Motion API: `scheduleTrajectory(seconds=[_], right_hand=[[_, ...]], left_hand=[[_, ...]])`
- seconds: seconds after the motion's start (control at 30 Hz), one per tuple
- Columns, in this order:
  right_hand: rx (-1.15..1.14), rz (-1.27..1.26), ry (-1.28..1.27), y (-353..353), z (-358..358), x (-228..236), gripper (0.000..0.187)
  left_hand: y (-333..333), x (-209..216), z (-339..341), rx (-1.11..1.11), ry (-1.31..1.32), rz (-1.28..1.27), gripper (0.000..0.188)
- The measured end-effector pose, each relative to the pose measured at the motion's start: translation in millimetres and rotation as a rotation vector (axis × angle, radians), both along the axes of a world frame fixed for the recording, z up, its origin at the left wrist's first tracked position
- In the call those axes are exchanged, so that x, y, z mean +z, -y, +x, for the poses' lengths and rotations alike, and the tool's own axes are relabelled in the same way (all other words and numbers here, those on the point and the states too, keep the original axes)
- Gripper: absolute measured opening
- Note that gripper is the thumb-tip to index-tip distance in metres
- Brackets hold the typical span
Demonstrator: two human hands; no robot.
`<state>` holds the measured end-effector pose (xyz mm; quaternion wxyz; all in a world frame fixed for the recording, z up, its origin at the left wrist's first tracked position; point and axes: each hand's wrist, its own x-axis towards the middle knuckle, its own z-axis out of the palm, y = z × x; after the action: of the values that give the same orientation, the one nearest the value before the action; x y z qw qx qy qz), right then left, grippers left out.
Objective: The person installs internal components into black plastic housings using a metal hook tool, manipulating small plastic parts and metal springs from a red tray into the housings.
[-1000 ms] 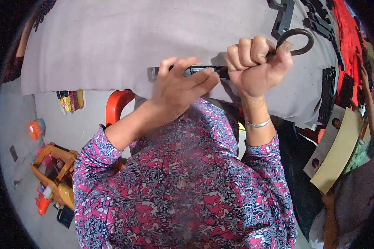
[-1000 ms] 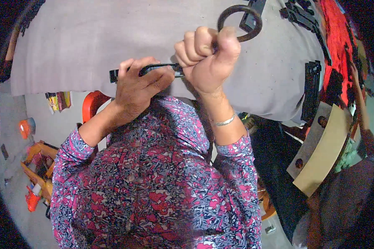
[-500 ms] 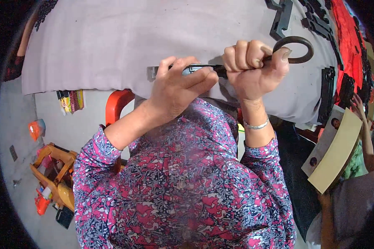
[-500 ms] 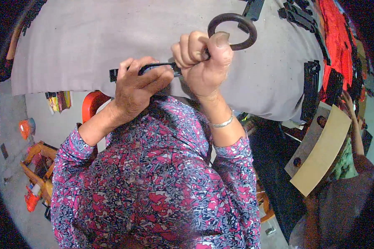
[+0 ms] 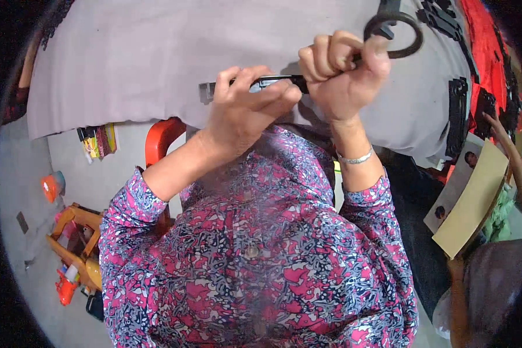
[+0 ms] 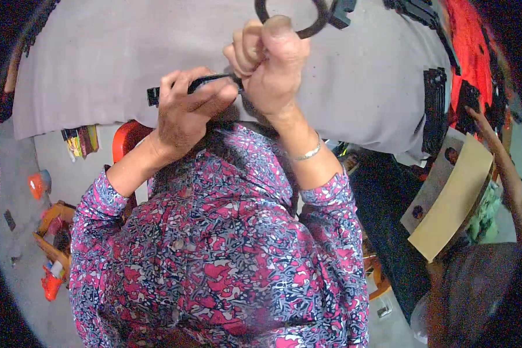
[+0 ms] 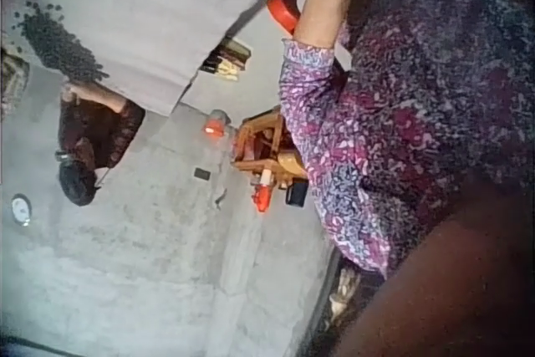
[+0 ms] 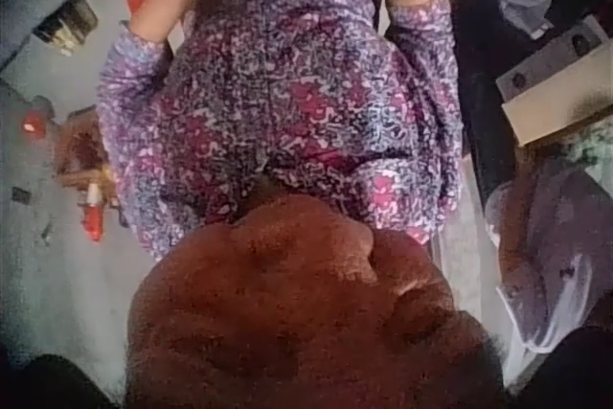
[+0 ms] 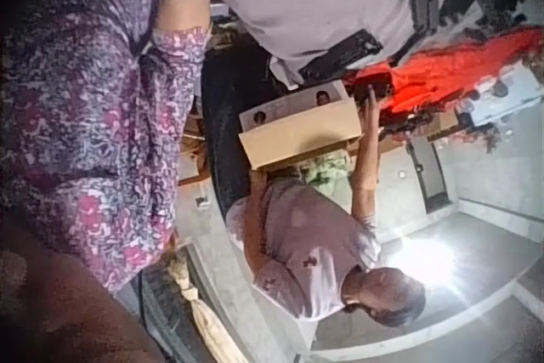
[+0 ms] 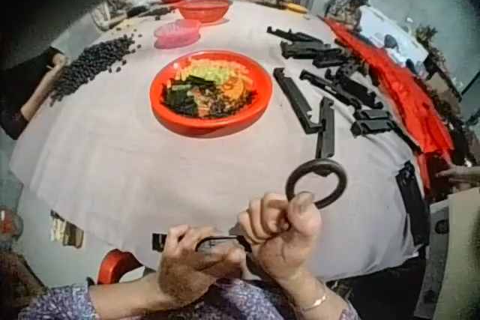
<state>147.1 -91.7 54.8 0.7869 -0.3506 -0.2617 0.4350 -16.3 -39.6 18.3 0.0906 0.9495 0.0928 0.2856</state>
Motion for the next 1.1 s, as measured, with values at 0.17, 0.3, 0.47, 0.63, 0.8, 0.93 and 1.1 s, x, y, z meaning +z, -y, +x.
scheduleTrajectory(seconds=[0.17,0.3,0.47,0.63,0.8,0.93,1.1], right_hand=[[-0.013,-0.002,0.12,-0.5,1.7,-6.1,0.057],[-0.082,-0.025,0.024,-0.5,14.1,-10.1,0.057],[0.115,-0.026,-0.127,1.2,44.5,17.8,0.053],[-0.071,-0.609,0.825,8.2,63.9,22.9,0.045],[-0.006,-0.503,1.493,23.1,66.8,10.1,0.042],[0.146,-0.714,1.259,25.6,65.8,5.5,0.058],[0.276,-0.818,1.336,30.7,64.7,0.4,0.053]], left_hand=[[2.0,-3.4,4.4,0.006,-0.027,-0.042,0.033],[1.9,-6.1,7.9,-0.029,-0.017,-0.086,0.031],[4.1,-4.9,4.9,-0.006,-0.057,-0.048,0.032],[2.3,-3.6,6.3,-0.007,0.011,-0.004,0.027],[2.2,-1.7,-2.5,0.008,0.119,-0.003,0.03],[-6.6,21.1,-15.3,0.169,-0.004,-0.012,0.036],[-32.1,23.2,-25.0,0.162,-0.207,-0.109,0.047]])
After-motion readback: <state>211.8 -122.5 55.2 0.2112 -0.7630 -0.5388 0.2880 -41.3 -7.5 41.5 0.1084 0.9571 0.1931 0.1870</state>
